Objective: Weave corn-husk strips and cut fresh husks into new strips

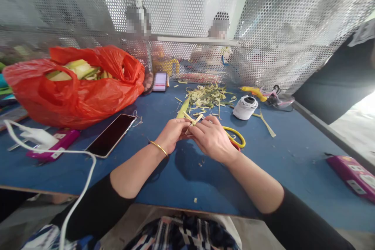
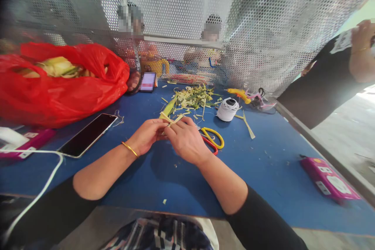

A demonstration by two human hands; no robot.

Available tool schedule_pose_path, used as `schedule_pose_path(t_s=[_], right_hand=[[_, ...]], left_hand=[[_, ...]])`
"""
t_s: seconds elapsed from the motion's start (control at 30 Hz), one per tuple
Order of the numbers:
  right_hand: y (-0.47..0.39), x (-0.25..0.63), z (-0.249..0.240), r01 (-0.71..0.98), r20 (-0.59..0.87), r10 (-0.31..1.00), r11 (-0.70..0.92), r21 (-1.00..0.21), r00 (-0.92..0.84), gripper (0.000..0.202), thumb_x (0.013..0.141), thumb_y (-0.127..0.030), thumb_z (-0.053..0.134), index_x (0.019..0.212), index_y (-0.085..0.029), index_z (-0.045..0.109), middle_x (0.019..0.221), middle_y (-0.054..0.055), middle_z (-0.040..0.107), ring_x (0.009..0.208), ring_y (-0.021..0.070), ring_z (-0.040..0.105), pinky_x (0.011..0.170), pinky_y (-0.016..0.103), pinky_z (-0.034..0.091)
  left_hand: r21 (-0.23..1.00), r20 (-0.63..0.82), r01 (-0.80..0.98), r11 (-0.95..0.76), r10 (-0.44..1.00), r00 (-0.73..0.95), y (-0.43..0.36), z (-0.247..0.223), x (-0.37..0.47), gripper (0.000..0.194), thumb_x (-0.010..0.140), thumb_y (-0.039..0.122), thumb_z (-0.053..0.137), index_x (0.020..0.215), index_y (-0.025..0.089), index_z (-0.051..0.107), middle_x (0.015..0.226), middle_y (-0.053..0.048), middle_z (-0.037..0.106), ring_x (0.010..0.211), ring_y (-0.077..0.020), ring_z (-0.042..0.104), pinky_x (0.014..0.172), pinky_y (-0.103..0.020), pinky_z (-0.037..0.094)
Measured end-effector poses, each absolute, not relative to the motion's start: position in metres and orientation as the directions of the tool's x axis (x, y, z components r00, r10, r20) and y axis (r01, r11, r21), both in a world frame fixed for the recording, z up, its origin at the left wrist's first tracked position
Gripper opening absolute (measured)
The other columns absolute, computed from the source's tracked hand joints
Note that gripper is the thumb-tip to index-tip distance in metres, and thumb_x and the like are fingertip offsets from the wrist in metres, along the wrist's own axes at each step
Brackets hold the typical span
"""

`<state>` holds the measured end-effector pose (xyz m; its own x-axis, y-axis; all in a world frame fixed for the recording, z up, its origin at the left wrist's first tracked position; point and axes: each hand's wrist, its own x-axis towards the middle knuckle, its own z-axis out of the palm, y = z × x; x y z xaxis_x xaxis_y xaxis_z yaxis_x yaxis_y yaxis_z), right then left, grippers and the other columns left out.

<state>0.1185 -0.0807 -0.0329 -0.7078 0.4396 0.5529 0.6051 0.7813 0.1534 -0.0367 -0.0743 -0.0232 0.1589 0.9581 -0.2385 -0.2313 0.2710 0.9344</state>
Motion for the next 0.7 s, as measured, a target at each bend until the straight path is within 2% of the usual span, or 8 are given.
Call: schedule_pose_path(t_s=[0.13, 0.33, 0.43, 0.53, 0.7], right_hand=[[-0.082, 0.115, -0.036, 0.552, 0.551, 0.364, 0.804, 0.222, -0.751, 0.025, 0.102, -0.013, 0.040, 0.091, -0.016, 0.062, 0.082, 0.006, 0.067, 0.078, 0.0189, 0.056, 0.083, 0.035, 0.034], [-0.082, 0.112, -0.042, 0.609, 0.523, 0.432, 0.760, 0.226, -0.735, 0.026, 0.103, -0.013, 0.037, 0.094, -0.017, 0.062, 0.076, 0.004, 0.065, 0.070, 0.0191, 0.054, 0.076, 0.036, 0.034], [-0.081, 0.112, -0.044, 0.614, 0.538, 0.419, 0.747, 0.254, -0.732, 0.026, 0.101, -0.011, 0.040, 0.089, -0.017, 0.063, 0.077, 0.005, 0.065, 0.069, 0.0186, 0.054, 0.076, 0.035, 0.034], [-0.081, 0.113, -0.044, 0.604, 0.573, 0.380, 0.751, 0.268, -0.726, 0.030, 0.101, -0.010, 0.039, 0.083, -0.017, 0.062, 0.077, 0.005, 0.066, 0.069, 0.0181, 0.054, 0.078, 0.035, 0.035], [-0.082, 0.113, -0.045, 0.538, 0.580, 0.316, 0.803, 0.257, -0.750, 0.037, 0.102, -0.009, 0.034, 0.079, -0.019, 0.061, 0.071, 0.001, 0.062, 0.068, 0.0163, 0.053, 0.087, 0.033, 0.036]], left_hand=[[0.942, -0.228, -0.213, 0.258, 0.962, 0.153, -0.075, -0.024, -0.036, 0.014, 0.070, 0.014, 0.058, 0.060, 0.017, 0.067, 0.063, -0.002, 0.059, 0.055, -0.0088, 0.051, 0.054, -0.020, 0.041], [0.922, -0.297, -0.240, 0.305, 0.952, 0.071, -0.076, -0.028, -0.032, 0.018, 0.068, 0.012, 0.054, 0.054, 0.019, 0.061, 0.053, 0.001, 0.050, 0.048, -0.0093, 0.044, 0.051, -0.022, 0.038], [0.899, -0.331, -0.264, 0.348, 0.937, 0.110, -0.077, -0.027, -0.031, 0.016, 0.070, 0.014, 0.057, 0.056, 0.019, 0.064, 0.056, 0.000, 0.057, 0.050, -0.0089, 0.048, 0.051, -0.021, 0.041], [0.912, -0.290, -0.254, 0.322, 0.944, 0.155, -0.078, -0.027, -0.031, 0.005, 0.066, 0.017, 0.071, 0.062, 0.016, 0.069, 0.064, -0.002, 0.064, 0.057, -0.0086, 0.055, 0.054, -0.018, 0.044], [0.919, -0.280, -0.260, 0.296, 0.955, 0.100, -0.076, -0.034, -0.029, 0.020, 0.056, 0.016, 0.084, 0.073, 0.014, 0.073, 0.065, 0.000, 0.067, 0.059, -0.0080, 0.055, 0.054, -0.017, 0.043]])
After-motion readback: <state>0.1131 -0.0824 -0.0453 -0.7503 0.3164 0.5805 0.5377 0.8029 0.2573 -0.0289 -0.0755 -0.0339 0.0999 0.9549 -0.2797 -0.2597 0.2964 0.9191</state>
